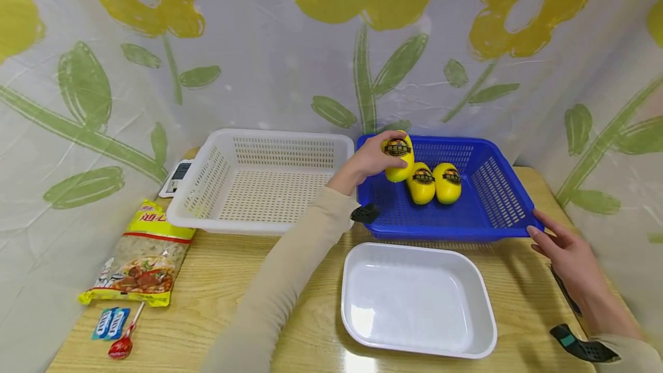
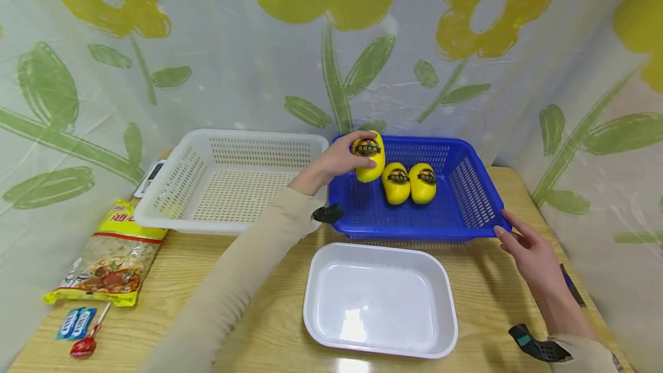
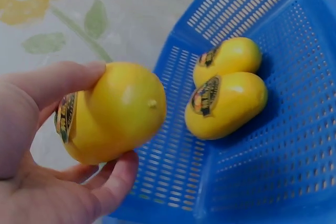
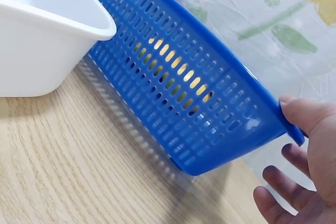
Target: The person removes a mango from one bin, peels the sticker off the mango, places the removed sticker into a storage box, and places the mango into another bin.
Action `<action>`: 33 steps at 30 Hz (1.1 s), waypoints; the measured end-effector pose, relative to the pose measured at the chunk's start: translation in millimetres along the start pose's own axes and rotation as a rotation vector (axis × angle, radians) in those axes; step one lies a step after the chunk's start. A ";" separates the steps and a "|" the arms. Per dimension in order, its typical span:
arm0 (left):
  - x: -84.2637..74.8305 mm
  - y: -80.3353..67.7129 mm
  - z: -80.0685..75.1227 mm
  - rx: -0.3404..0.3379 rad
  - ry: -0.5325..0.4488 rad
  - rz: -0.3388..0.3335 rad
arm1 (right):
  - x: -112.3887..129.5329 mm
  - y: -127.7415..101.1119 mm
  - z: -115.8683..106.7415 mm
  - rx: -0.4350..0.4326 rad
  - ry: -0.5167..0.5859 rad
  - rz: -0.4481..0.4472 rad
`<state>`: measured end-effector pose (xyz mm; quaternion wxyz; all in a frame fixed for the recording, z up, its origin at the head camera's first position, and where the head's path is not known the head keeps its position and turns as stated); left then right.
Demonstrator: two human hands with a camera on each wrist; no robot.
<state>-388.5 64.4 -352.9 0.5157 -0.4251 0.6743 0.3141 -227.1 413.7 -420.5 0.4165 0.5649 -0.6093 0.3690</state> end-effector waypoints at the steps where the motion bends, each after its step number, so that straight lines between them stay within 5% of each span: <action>1: -3.8 -2.4 -1.3 0.011 -0.001 0.011 | 0.1 0.0 -0.1 -0.002 -0.008 -0.002; 12: -32.0 -27.8 -7.8 0.089 -0.066 0.127 | 1.3 2.0 0.1 -0.010 0.113 -0.026; 21: -40.7 -57.5 -13.8 0.124 0.002 0.179 | 1.4 0.6 1.4 0.003 0.133 -0.040; 27: -42.3 -94.1 -21.0 0.120 0.140 0.230 | 0.2 0.4 0.8 -0.001 0.091 -0.025; 33: -27.0 -149.4 -24.2 0.167 0.160 0.264 | -1.0 -0.5 0.2 -0.006 -0.026 0.003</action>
Point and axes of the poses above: each hand's wrist, its own y-axis towards the middle knuckle, its own z-axis out of the palm, x = y × z, the point moved 9 cm from there along y, towards the middle knuckle
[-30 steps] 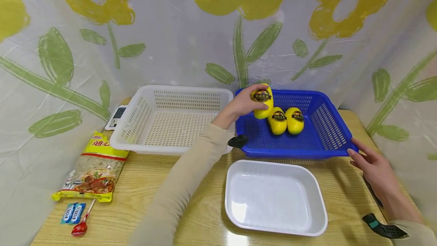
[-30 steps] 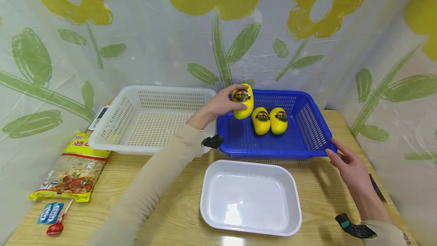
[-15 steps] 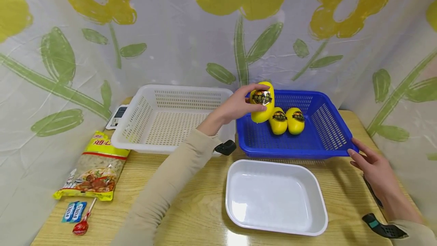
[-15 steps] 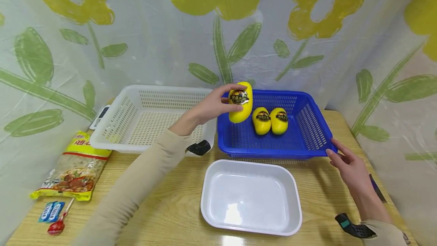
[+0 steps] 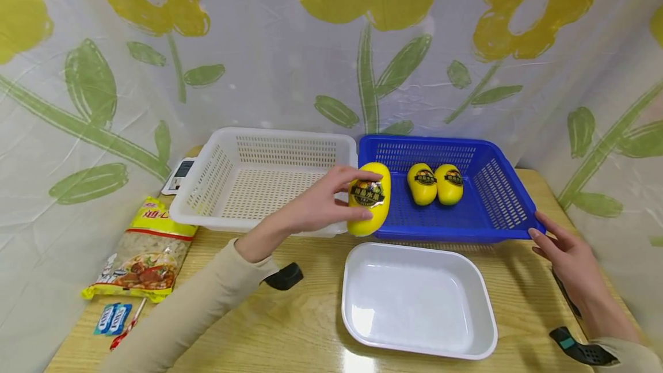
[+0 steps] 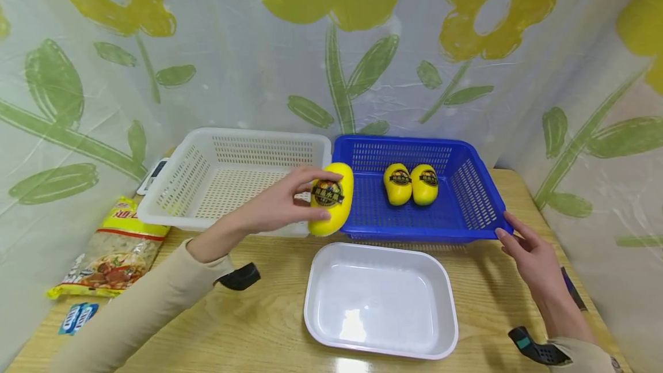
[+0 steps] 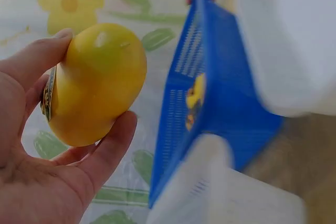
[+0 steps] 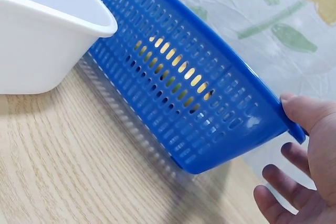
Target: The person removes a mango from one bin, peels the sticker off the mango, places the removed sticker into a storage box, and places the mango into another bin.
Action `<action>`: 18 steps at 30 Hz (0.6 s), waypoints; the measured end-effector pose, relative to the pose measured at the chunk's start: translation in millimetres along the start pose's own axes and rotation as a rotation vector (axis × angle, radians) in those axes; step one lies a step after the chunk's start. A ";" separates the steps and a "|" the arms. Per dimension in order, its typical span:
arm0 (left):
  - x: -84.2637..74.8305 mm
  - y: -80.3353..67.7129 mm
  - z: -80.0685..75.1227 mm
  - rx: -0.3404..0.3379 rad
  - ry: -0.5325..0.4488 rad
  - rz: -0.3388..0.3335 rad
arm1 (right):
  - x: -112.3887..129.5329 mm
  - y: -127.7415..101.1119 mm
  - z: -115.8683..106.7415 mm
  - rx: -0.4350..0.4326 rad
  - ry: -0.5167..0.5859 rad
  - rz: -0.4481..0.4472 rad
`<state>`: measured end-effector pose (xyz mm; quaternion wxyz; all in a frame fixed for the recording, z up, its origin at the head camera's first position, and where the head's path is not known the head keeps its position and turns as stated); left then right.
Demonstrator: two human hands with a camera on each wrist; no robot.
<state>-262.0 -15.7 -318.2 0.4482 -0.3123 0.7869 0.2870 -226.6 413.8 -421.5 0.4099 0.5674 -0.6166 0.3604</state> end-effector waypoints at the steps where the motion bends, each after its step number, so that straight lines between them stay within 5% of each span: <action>1: 1.8 -11.5 2.3 0.012 -0.016 -0.007 | 0.1 -0.1 0.0 -0.001 0.002 -0.001; 9: 28.0 -94.9 20.1 0.113 -0.095 -0.131 | -2.8 -0.1 -2.3 0.008 0.026 0.013; 18: 43.8 -139.8 27.1 0.184 -0.047 -0.171 | -7.1 0.2 -1.4 0.016 -0.066 0.068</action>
Point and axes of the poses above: each hand's wrist, its own y-axis towards the middle knuckle, its own z-axis out of the palm, x = y × z, the point moved 9 cm from there along y, towards the middle knuckle
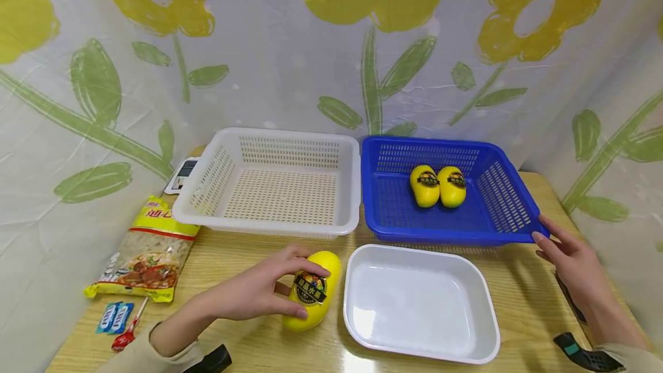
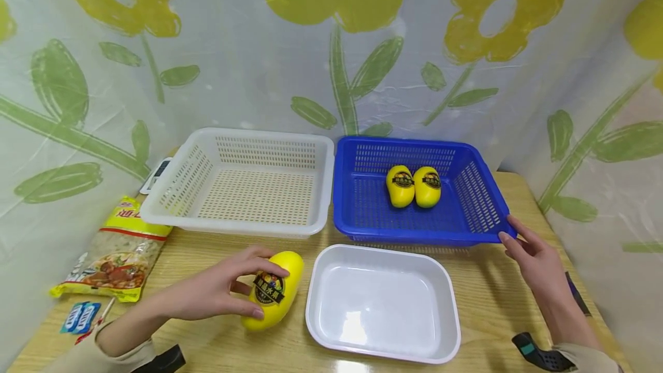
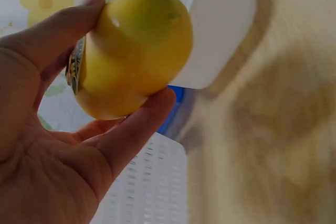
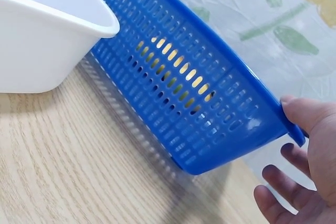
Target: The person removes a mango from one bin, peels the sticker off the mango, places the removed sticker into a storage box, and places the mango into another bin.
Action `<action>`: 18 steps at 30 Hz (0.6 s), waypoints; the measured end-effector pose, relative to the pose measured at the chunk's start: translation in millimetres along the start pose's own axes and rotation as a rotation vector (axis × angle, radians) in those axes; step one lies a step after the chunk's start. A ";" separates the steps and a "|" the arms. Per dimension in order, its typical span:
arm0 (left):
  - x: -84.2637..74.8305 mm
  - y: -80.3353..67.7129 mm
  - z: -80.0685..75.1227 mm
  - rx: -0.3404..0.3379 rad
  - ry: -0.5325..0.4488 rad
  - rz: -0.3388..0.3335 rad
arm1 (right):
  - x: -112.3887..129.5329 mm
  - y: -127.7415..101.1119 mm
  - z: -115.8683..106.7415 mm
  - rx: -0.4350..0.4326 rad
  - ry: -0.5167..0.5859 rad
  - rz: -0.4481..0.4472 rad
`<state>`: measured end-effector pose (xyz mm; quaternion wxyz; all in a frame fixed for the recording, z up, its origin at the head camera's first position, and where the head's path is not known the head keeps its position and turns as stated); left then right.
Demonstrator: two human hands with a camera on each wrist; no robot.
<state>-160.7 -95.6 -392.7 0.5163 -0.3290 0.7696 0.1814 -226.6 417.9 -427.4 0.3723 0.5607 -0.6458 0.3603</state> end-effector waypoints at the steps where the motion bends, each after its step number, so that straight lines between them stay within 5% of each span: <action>1: 3.7 -1.5 1.9 0.004 0.001 -0.006 | -0.1 0.3 -0.1 -0.003 0.008 -0.005; 9: 41.5 -5.1 8.7 -0.056 0.113 -0.079 | 1.2 -0.4 -1.3 -0.009 -0.019 -0.016; 18: 52.0 1.8 6.4 -0.145 0.191 -0.110 | 0.0 -0.2 -2.3 -0.012 -0.045 0.000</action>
Point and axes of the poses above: each hand's wrist, its own y-axis towards the middle knuckle, its own z-axis out of the palm, x = y × z, the point moved 9 cm from there along y, towards the middle knuckle
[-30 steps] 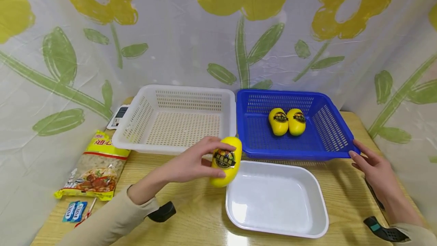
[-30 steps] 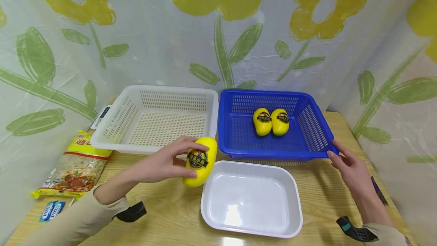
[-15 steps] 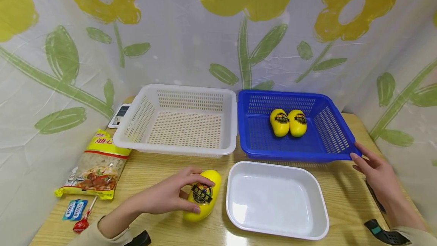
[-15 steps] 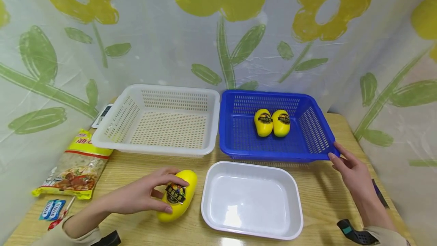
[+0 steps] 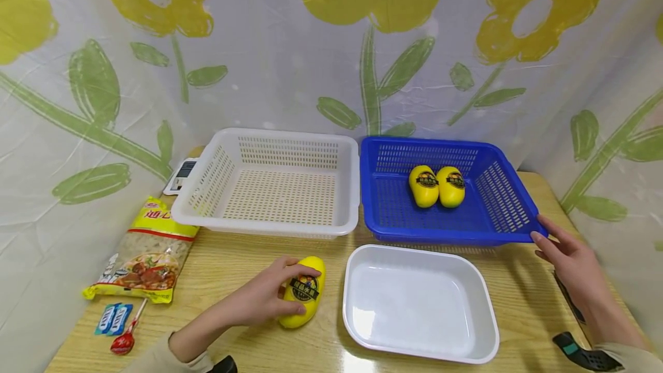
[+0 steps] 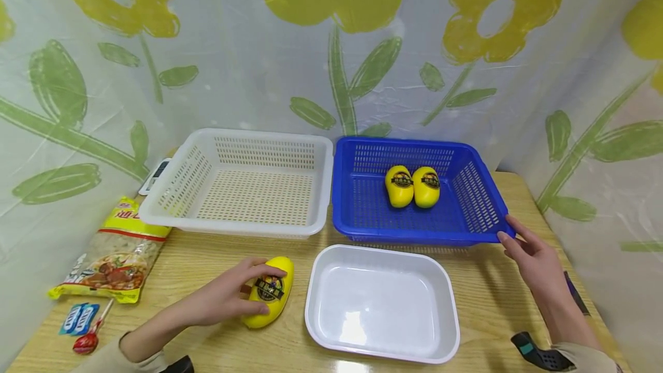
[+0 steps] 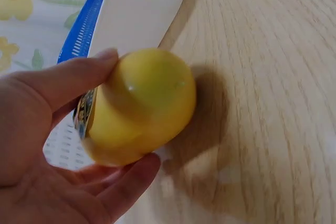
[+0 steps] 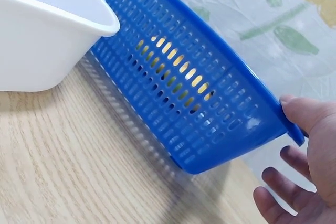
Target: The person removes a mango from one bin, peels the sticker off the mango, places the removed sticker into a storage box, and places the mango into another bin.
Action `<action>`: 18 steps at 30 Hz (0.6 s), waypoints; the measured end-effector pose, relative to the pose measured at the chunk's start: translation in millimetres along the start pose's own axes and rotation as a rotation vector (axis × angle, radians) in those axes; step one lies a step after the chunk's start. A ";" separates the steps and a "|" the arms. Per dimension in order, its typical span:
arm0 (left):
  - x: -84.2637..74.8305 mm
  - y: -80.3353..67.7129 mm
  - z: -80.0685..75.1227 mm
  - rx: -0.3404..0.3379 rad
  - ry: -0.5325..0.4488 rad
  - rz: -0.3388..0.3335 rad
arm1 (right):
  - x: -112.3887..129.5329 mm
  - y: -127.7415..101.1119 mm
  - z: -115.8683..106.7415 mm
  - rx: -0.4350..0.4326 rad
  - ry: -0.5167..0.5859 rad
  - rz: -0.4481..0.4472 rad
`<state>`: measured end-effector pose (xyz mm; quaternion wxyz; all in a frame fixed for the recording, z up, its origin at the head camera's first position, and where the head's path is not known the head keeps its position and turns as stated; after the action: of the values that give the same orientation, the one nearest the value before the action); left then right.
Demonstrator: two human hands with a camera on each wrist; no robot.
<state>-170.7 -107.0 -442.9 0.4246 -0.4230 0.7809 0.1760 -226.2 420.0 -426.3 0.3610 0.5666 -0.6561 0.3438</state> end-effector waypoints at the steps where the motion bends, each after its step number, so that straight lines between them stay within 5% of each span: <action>1: 0.4 1.0 -0.6 -0.009 -0.014 -0.009 | -0.1 0.1 0.2 0.000 -0.025 0.002; 4: 5.6 4.1 -0.1 -0.026 -0.057 -0.061 | 7.0 -0.2 -0.3 -0.015 -0.154 -0.025; 10: 13.6 9.4 0.7 -0.075 -0.108 -0.132 | 59.9 -6.3 1.5 -0.143 -0.398 -0.248; 14: 14.3 10.2 0.7 -0.110 -0.123 -0.137 | 100.3 -14.4 18.0 -0.186 -0.394 -0.394; 18: 14.4 10.6 1.9 -0.125 -0.142 -0.133 | 133.8 -21.2 48.8 -0.124 -0.305 -0.491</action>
<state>-182.3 -107.0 -456.6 0.4623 -0.4860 0.7066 0.2255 -222.3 309.1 -334.4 0.3647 0.7304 -0.5657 0.1166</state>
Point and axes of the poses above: each hand's wrist, its own y-axis towards the middle knuckle, its own z-axis out of the palm, x = y × z, the point moved 9 cm from there along y, towards the middle knuckle
